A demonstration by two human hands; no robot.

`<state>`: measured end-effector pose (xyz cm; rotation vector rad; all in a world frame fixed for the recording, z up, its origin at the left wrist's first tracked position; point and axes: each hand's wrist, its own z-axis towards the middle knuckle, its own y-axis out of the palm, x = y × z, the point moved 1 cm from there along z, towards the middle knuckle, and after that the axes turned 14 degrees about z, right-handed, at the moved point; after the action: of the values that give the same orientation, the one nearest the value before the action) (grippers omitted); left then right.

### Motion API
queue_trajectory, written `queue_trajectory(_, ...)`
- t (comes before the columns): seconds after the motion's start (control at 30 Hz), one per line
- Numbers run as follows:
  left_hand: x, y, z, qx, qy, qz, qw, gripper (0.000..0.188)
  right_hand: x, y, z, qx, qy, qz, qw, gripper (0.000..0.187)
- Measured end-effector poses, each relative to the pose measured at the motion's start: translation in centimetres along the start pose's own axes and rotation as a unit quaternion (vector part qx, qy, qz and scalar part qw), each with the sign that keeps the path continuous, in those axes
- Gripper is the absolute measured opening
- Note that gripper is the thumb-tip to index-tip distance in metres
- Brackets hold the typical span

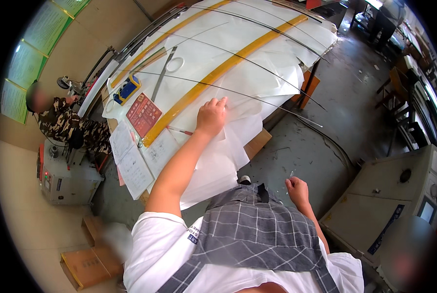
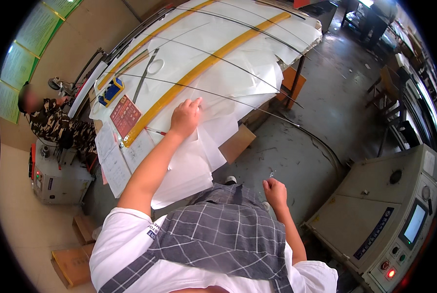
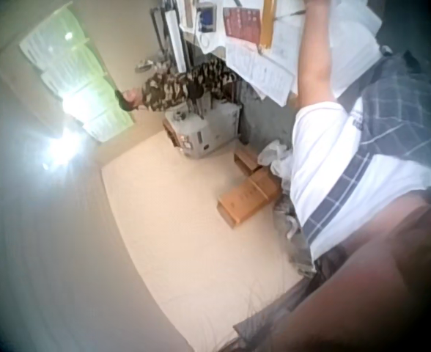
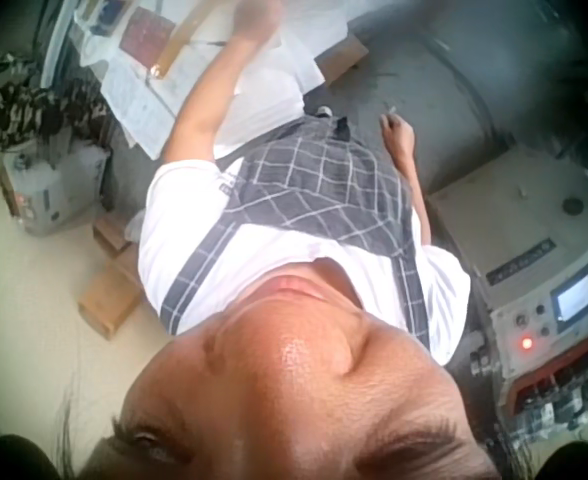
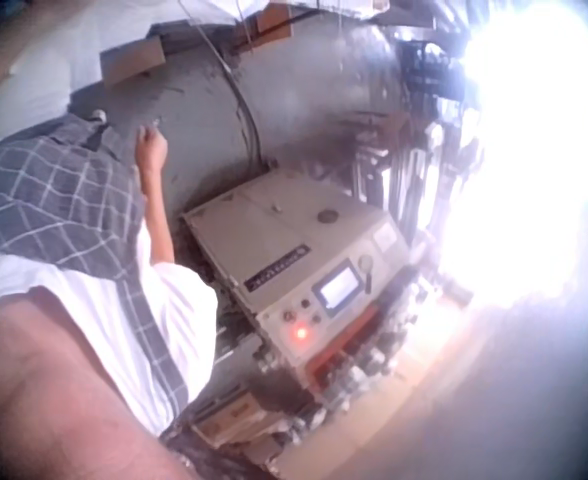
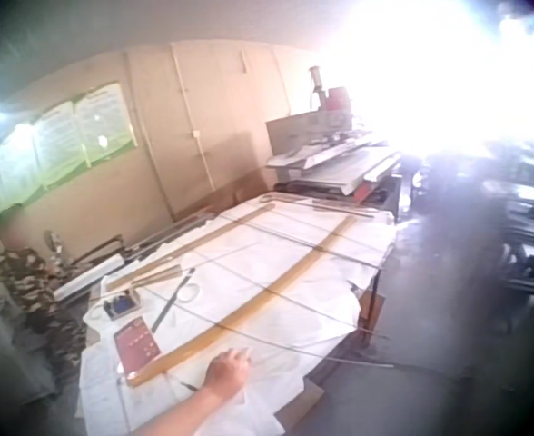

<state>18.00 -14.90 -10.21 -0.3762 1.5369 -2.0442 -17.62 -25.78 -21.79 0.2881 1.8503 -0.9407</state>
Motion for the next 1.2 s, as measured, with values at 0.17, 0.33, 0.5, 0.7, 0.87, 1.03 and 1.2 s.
queue_trajectory(0.17,1.3,-1.6,-0.3,0.02,0.007,-0.051,0.998,0.032,-0.5,-0.2,0.2,-0.011,-0.009,0.003,1.0,0.028)
queue_trajectory(0.33,10.0,-6.5,-1.9,-0.208,0.051,-0.455,0.864,0.035,-2.8,-1.2,0.4,-0.042,-0.022,0.031,0.998,0.034)
queue_trajectory(0.5,18.2,-5.9,-4.4,-0.344,0.16,-0.576,0.724,0.044,-8.3,-4.1,-0.8,-0.034,-0.086,0.141,0.986,0.028)
queue_trajectory(0.7,24.3,-3.6,-8.2,-0.542,0.077,-0.706,0.449,0.059,-10.2,-9.2,-3.6,0.106,-0.132,0.327,0.93,0.031)
queue_trajectory(0.87,28.5,-3.6,-8.7,-0.534,0.131,-0.652,0.522,0.045,-4.0,-13.6,-4.9,0.221,-0.076,0.262,0.936,0.031)
queue_trajectory(1.03,33.6,-4.6,-9.8,-0.457,0.135,-0.602,0.641,0.028,-1.1,-14.8,-5.3,0.183,-0.03,0.43,0.883,0.016)
queue_trajectory(1.2,32.6,-6.6,-8.1,-0.259,0.18,-0.479,0.819,0.022,2.5,-13.9,-4.3,0.101,0.121,0.682,0.714,0.011)
